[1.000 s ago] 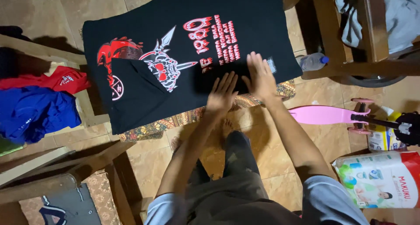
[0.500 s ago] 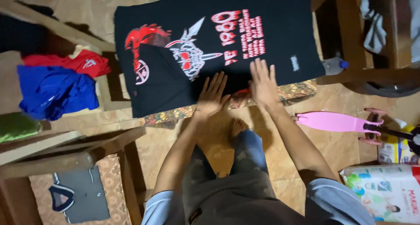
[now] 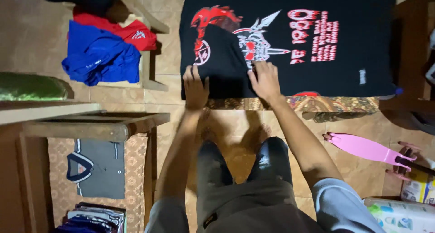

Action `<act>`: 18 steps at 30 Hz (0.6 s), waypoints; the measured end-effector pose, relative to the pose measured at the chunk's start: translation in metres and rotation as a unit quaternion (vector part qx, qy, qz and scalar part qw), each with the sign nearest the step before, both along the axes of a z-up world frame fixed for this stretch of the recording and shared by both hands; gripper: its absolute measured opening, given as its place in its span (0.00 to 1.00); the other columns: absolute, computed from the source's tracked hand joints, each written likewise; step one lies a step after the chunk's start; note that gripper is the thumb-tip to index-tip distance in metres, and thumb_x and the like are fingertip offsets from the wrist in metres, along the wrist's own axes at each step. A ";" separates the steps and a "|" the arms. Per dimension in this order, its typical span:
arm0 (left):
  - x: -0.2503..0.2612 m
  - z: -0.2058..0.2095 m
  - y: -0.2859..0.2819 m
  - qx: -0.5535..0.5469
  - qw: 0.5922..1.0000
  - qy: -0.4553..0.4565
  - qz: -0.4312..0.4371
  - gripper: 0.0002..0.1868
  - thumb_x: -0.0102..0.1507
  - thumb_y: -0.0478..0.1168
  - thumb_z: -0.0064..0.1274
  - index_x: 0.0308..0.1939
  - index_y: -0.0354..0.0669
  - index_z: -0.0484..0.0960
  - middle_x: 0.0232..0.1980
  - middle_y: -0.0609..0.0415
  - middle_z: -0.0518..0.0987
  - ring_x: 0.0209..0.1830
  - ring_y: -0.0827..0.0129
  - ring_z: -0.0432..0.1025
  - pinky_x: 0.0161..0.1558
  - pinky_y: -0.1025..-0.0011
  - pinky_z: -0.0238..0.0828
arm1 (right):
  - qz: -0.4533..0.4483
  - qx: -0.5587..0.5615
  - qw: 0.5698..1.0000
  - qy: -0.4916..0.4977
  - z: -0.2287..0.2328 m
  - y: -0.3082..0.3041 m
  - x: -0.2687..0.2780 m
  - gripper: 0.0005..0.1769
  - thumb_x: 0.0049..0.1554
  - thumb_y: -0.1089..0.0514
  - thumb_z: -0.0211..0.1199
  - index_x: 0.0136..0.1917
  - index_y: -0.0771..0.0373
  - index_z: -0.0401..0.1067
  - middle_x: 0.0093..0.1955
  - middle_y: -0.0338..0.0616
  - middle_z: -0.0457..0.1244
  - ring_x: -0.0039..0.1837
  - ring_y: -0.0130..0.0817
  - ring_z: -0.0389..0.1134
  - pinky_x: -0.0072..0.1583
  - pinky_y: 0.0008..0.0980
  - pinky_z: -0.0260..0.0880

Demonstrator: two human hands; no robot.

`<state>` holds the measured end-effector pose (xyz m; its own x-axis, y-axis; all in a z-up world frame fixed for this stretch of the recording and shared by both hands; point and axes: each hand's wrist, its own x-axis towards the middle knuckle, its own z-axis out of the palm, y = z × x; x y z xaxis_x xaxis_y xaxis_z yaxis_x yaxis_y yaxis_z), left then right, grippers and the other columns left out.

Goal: Folding a black t-shirt with a red print on a low stool.

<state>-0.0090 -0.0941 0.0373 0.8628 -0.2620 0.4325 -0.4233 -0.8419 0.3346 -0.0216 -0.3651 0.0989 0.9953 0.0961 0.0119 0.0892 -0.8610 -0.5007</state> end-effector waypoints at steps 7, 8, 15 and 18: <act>0.046 -0.037 0.036 -0.098 0.971 0.189 0.111 0.25 0.61 0.44 0.62 0.58 0.37 0.72 0.49 0.37 0.76 0.48 0.43 0.71 0.51 0.51 0.68 | -0.061 0.069 0.987 0.133 -0.037 0.013 0.049 0.22 0.57 0.51 0.67 0.57 0.69 0.69 0.53 0.61 0.67 0.57 0.59 0.69 0.58 0.52 0.67; 0.051 -0.036 0.037 -0.135 0.960 0.214 0.122 0.19 0.61 0.43 0.62 0.51 0.40 0.75 0.41 0.38 0.77 0.41 0.44 0.73 0.45 0.51 0.68 | -0.049 0.087 0.988 0.121 -0.052 0.007 0.054 0.22 0.57 0.53 0.68 0.58 0.70 0.68 0.51 0.63 0.67 0.54 0.61 0.69 0.56 0.52 0.68; 0.075 0.011 0.041 -0.309 0.924 0.223 0.034 0.06 0.69 0.38 0.52 0.42 0.41 0.71 0.30 0.41 0.73 0.30 0.44 0.71 0.35 0.54 0.68 | -0.092 0.190 0.971 0.114 -0.006 0.017 0.051 0.17 0.63 0.57 0.63 0.59 0.67 0.62 0.43 0.60 0.64 0.46 0.55 0.67 0.52 0.46 0.67; 0.082 0.032 0.038 -0.317 0.921 0.228 0.019 0.06 0.71 0.39 0.49 0.46 0.42 0.71 0.31 0.40 0.75 0.34 0.41 0.73 0.36 0.53 0.68 | -0.109 0.205 0.970 0.072 0.000 0.022 0.055 0.15 0.66 0.58 0.62 0.59 0.66 0.60 0.44 0.61 0.63 0.46 0.56 0.65 0.52 0.44 0.67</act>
<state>0.0728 -0.0558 0.0692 0.9957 -0.0474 0.0792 -0.0919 -0.4279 0.8991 0.0334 -0.3436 0.0986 0.9857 -0.0993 -0.1361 -0.1684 -0.5778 -0.7986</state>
